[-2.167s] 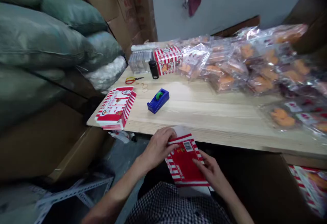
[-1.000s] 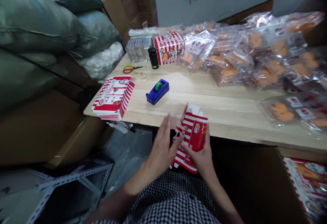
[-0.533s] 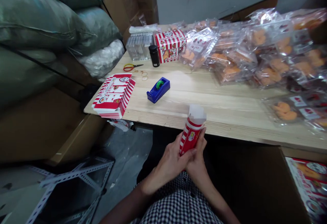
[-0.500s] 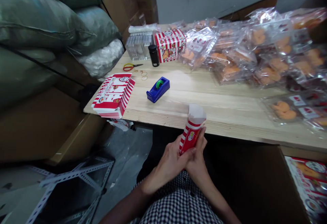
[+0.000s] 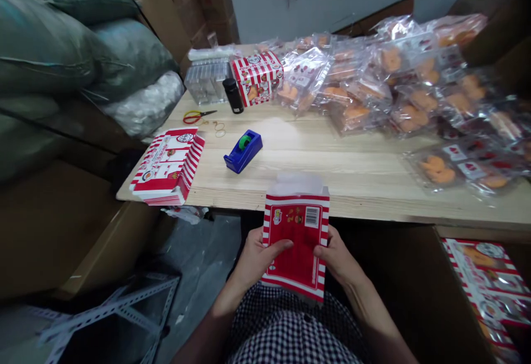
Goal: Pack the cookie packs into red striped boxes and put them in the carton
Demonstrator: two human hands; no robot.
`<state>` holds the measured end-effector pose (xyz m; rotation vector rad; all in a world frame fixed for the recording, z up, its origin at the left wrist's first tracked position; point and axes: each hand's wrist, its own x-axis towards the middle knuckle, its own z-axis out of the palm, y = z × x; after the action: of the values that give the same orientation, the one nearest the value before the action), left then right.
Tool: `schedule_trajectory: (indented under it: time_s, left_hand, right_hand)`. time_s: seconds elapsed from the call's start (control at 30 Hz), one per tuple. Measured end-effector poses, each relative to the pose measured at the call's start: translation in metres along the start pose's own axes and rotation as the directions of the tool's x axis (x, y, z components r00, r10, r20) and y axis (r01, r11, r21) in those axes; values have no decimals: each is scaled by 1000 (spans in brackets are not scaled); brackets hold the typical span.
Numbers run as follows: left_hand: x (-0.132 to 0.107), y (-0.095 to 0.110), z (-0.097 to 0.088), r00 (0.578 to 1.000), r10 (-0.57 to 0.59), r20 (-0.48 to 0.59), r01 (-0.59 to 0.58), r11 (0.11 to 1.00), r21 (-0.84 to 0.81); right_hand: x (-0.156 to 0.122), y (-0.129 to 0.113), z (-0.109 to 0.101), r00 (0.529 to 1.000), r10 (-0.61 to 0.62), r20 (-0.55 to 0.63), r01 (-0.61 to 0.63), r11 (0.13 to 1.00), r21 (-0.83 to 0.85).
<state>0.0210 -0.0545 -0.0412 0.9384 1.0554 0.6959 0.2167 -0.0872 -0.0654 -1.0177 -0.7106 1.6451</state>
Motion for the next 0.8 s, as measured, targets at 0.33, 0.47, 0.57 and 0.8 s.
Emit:
schedule_trajectory:
  time_s: [0.33,0.47,0.57,0.8]
  left_hand:
    - [6,-23,-1,1000,17,1,-17,999,50]
    - [16,-20,-7,976,210,-65,-205,976,73]
    - [19,-13,-16,935,333,-122,-330,943,39]
    - [21,-6,-27,948,303,-95,-293,950,107]
  right_hand:
    - [1,14,-3,982,-52,-182,38,996,-79]
    - [1,24,-6,980,-48,-195,31,995,-93]
    - [-5,29,-7,981,-25,-194,8,996,-89]
    - [-13,36,-5,983,1,-182,-22,994,-110]
